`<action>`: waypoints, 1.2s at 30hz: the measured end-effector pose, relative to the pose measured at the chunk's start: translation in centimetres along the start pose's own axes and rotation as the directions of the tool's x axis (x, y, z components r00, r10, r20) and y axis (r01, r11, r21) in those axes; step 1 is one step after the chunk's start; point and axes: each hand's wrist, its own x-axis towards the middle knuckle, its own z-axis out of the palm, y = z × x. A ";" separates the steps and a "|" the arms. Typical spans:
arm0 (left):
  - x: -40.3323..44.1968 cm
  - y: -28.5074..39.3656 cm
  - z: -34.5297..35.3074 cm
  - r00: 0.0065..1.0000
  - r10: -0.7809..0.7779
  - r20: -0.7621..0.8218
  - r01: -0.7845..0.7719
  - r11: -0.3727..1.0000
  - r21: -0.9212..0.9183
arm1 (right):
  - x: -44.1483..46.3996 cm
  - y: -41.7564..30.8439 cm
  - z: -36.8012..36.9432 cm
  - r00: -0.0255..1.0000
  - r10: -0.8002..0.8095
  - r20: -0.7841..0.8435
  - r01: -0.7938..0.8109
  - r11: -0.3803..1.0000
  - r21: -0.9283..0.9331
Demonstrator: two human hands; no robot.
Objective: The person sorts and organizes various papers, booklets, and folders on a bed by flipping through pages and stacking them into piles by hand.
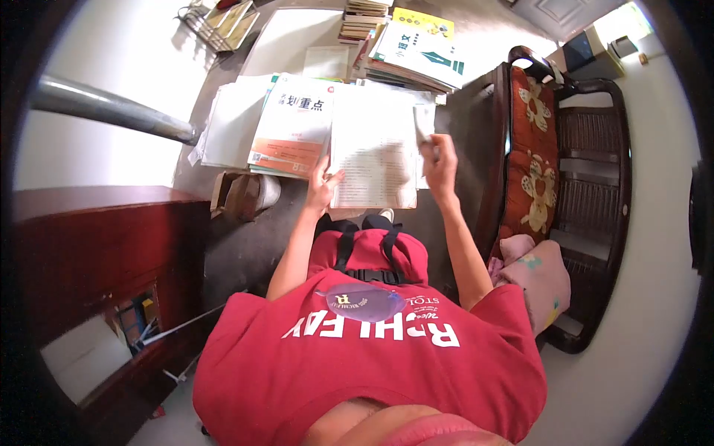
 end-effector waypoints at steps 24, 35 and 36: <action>2.4 -4.8 -1.7 0.999 0.014 -0.043 0.007 0.889 0.457 | -4.9 0.7 6.0 0.820 -0.113 0.561 0.272 0.939 -0.209; 2.5 -5.1 -3.2 0.999 0.017 0.030 -0.031 0.828 0.560 | -2.3 2.6 3.8 0.870 -0.135 0.475 0.294 0.914 -0.278; 2.5 -4.7 -3.1 0.999 0.015 0.031 -0.030 0.828 0.561 | -3.2 1.1 3.6 0.825 -0.233 0.515 0.374 0.908 -0.188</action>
